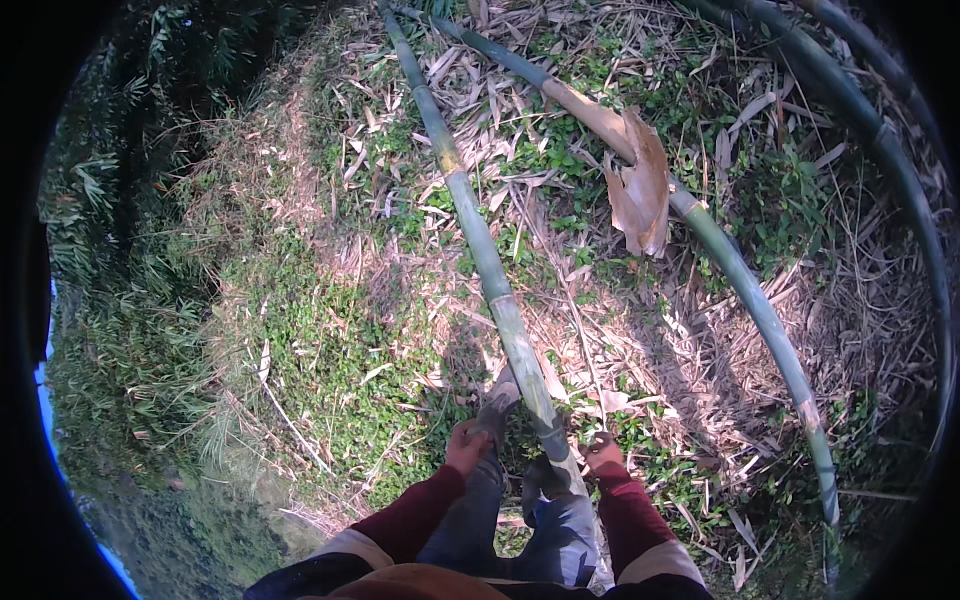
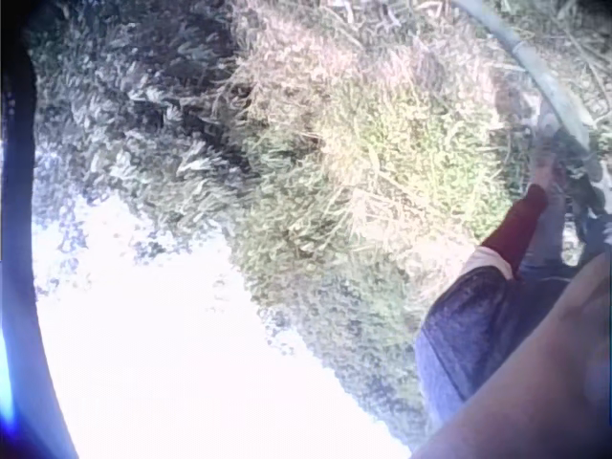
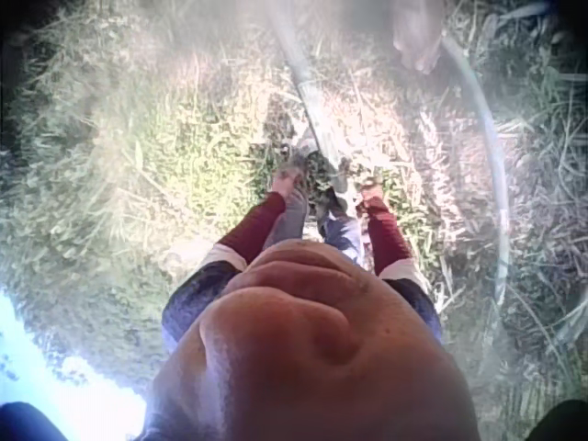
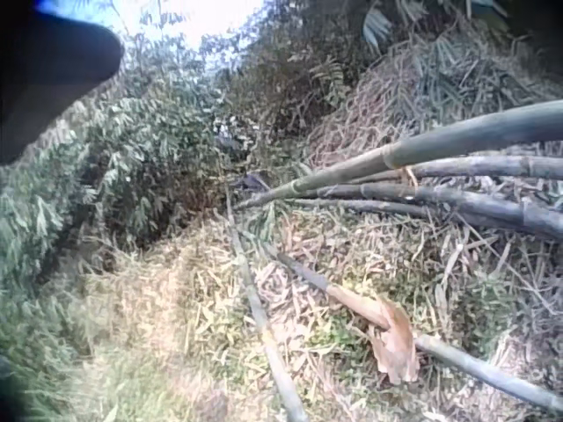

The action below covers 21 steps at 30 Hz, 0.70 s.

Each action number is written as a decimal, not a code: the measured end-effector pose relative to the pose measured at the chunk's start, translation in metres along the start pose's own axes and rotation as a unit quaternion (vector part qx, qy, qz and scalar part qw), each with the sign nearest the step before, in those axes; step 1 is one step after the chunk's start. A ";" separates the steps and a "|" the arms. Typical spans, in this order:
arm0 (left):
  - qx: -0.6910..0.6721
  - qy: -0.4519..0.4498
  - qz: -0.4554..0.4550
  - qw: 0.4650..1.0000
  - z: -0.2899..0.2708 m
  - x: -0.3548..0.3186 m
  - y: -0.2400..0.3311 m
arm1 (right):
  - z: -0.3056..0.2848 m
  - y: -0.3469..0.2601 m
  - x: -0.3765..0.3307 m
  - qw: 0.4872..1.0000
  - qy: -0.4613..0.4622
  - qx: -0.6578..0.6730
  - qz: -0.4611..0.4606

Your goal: The person uses a large machete to chop a long bamboo stalk into smaller sections. They hold the bamboo with one hand and swing the machete with the other to sever the stalk at various points, creating a pile of cut bamboo pieces on the ground.

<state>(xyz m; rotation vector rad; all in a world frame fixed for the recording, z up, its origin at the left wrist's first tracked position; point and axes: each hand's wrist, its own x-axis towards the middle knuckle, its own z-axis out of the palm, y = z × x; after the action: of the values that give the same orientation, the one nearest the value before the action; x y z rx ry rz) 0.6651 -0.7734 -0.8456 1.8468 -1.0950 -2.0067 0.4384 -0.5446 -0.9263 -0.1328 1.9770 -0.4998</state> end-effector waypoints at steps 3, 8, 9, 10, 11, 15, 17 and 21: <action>0.131 0.015 0.048 0.990 -0.027 -0.004 0.026 | -0.076 0.019 -0.028 0.996 0.084 -0.018 -0.001; 0.166 0.071 0.040 0.983 -0.065 -0.049 0.076 | -0.170 0.032 -0.059 0.973 0.192 -0.130 0.010; 0.185 0.078 0.063 0.978 -0.065 -0.032 0.097 | -0.180 0.051 -0.045 0.976 0.175 -0.128 0.014; 0.177 0.099 0.094 0.975 -0.083 -0.017 0.085 | -0.182 0.045 -0.039 0.978 0.189 -0.093 -0.008; 0.175 0.105 0.124 0.971 -0.092 0.011 0.067 | -0.186 0.053 -0.036 0.976 0.211 -0.052 -0.019; 0.157 0.166 0.087 0.970 -0.103 -0.037 0.100 | -0.231 -0.074 -0.060 0.876 0.151 0.457 -0.035; 0.222 0.176 0.094 0.954 -0.113 -0.059 0.123 | -0.295 -0.198 -0.135 0.642 0.188 0.728 -0.149; 0.127 0.163 0.114 0.972 -0.109 -0.059 0.139 | -0.364 -0.414 -0.283 0.651 -0.177 0.553 -0.489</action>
<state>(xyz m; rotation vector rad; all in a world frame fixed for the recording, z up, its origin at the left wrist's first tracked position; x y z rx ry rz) 0.7320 -0.8771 -0.7057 1.9714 -1.4357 -1.4290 0.1912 -0.7278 -0.3882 -0.4713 0.7606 -2.1050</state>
